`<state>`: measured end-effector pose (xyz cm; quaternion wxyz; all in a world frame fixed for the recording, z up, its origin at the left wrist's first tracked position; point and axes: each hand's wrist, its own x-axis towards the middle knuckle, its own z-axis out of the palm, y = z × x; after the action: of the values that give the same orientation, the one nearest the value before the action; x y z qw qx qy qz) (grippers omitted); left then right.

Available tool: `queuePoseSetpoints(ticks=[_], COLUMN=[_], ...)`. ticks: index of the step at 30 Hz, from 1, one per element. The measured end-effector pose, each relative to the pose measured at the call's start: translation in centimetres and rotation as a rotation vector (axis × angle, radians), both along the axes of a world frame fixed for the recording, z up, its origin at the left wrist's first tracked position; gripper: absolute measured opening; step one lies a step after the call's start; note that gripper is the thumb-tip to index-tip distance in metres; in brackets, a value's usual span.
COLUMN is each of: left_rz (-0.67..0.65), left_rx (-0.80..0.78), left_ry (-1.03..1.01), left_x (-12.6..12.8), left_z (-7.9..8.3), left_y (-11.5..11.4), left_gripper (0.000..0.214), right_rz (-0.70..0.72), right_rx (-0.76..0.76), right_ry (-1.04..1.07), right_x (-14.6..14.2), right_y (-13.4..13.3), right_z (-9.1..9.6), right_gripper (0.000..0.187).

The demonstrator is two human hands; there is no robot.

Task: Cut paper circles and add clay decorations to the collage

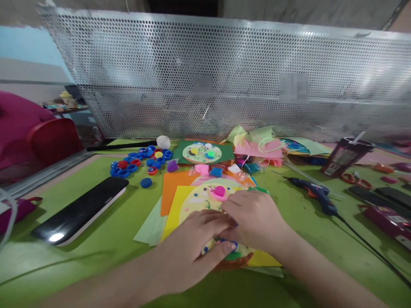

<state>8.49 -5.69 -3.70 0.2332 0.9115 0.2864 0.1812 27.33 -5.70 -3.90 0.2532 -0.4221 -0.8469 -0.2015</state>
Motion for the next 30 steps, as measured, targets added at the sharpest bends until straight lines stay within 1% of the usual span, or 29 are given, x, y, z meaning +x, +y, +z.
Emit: queuePoseSetpoints(ticks=[2,5,7,10,12,14,16,17,19,21,22,25,27,30], left_rz=[-0.004,0.049,0.062,0.025,0.015,0.023,0.027,0.023,0.019,0.018,0.023,0.042,0.036,0.019], left_rx=[-0.027,0.004,0.028,0.032,0.078,0.174,0.244,0.247,0.218,0.203,0.214,0.266,0.262,0.211], left_ry=[0.003,-0.013,-0.008,0.022,0.028,0.029,0.031,0.037,0.052,0.063,0.064,0.058,0.065,0.089], left_x=[0.1,0.1,0.2,0.3,0.3,0.3,0.5,0.6,0.7,0.6,0.5,0.3,0.4,0.8], left_z=[0.0,0.0,0.0,0.0,-0.1,-0.3,-0.4,-0.4,-0.4,-0.3,-0.3,-0.2,-0.2,-0.3], left_y=[0.0,0.1,0.1,-0.1,-0.1,0.0,0.0,0.0,0.0,0.0,0.0,0.1,0.2,0.0], left_gripper=[0.028,0.034,0.037,0.032,0.03,0.035,0.04,0.04,0.031,0.025,0.026,0.038,0.039,0.028], right_rz=[0.008,-0.03,-0.041,-0.011,-0.01,-0.043,-0.07,-0.068,-0.044,-0.032,-0.038,-0.089,-0.091,-0.025], right_rx=[-0.009,0.011,0.025,0.006,-0.012,-0.015,-0.002,0.002,-0.014,-0.041,-0.05,-0.045,-0.031,-0.025], right_ry=[-0.003,0.038,0.044,0.01,0.008,0.028,0.035,0.026,-0.01,-0.026,-0.02,0.018,0.013,-0.033], right_x=[-0.1,0.1,0.2,0.0,-0.1,0.0,-0.1,-0.2,-0.4,-0.4,-0.4,-0.1,-0.2,-0.8], right_y=[0.0,0.0,-0.1,-0.2,-0.2,-0.2,-0.2,-0.1,-0.1,-0.1,-0.1,-0.1,-0.1,0.0], right_z=[0.1,0.2,0.3,0.4,0.4,0.5,0.5,0.5,0.5,0.5,0.5,0.6,0.6,0.4], right_gripper=[0.019,0.025,0.024,0.017,0.018,0.023,0.022,0.019,0.012,0.012,0.014,0.022,0.017,0.008])
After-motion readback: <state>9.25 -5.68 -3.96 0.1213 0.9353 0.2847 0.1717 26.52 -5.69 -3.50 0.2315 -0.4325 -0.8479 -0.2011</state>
